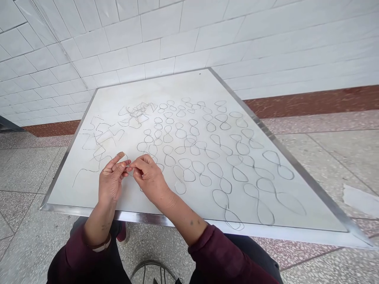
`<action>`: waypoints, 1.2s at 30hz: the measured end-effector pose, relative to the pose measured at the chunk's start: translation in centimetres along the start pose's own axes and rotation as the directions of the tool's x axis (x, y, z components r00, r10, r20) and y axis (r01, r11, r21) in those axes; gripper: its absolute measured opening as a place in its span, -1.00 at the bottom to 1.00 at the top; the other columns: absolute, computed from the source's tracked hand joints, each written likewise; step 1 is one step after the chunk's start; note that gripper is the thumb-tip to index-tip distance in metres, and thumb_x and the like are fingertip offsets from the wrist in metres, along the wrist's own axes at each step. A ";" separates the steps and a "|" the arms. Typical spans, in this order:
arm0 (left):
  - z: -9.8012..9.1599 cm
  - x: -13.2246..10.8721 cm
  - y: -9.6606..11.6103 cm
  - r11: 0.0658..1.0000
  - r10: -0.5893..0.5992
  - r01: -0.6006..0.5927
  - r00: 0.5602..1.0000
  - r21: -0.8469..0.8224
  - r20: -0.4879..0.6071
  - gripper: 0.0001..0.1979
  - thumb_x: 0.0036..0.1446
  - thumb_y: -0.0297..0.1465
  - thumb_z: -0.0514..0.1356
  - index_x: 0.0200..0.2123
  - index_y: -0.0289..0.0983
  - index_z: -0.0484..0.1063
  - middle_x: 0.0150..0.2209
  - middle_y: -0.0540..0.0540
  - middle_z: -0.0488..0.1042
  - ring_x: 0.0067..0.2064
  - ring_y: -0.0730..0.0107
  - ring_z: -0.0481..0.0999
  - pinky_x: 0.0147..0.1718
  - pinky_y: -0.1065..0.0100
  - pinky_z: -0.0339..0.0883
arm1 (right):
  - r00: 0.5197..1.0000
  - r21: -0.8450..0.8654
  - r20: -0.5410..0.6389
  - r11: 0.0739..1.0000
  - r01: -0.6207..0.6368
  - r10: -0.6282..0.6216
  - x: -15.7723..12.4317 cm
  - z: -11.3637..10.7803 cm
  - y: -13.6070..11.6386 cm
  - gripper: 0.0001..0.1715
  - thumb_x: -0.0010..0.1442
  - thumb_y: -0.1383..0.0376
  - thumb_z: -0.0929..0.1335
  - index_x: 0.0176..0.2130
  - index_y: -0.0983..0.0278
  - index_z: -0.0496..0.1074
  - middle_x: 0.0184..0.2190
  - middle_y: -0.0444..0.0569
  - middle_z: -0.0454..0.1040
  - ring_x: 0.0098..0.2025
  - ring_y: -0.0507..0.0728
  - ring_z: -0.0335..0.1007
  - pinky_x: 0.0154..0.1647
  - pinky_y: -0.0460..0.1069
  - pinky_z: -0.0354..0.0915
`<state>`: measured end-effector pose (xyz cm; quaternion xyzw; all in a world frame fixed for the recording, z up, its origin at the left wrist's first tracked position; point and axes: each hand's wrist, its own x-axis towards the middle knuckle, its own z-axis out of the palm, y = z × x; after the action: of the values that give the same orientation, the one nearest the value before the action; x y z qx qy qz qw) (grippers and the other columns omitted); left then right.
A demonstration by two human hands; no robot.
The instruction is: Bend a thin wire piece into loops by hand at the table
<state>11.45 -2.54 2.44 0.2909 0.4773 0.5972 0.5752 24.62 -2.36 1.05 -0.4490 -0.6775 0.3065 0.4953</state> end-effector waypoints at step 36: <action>-0.9 0.3 -0.1 0.990 0.020 -0.037 0.992 0.136 0.123 -0.40 -0.03 -0.35 0.39 0.11 -0.29 0.39 -0.49 0.01 0.55 -0.41 0.45 0.49 -0.27 0.34 0.33 | 0.983 0.077 0.064 0.981 -0.178 0.173 0.7 -0.6 0.7 -0.79 0.15 0.34 0.35 -0.19 0.14 0.51 -0.34 -0.07 0.46 -0.29 0.11 0.41 -0.36 0.00 0.36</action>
<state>10.61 -2.44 1.97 0.3724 0.4773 0.5522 0.5732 25.29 -1.49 0.89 -0.4774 -0.6359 0.3893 0.4649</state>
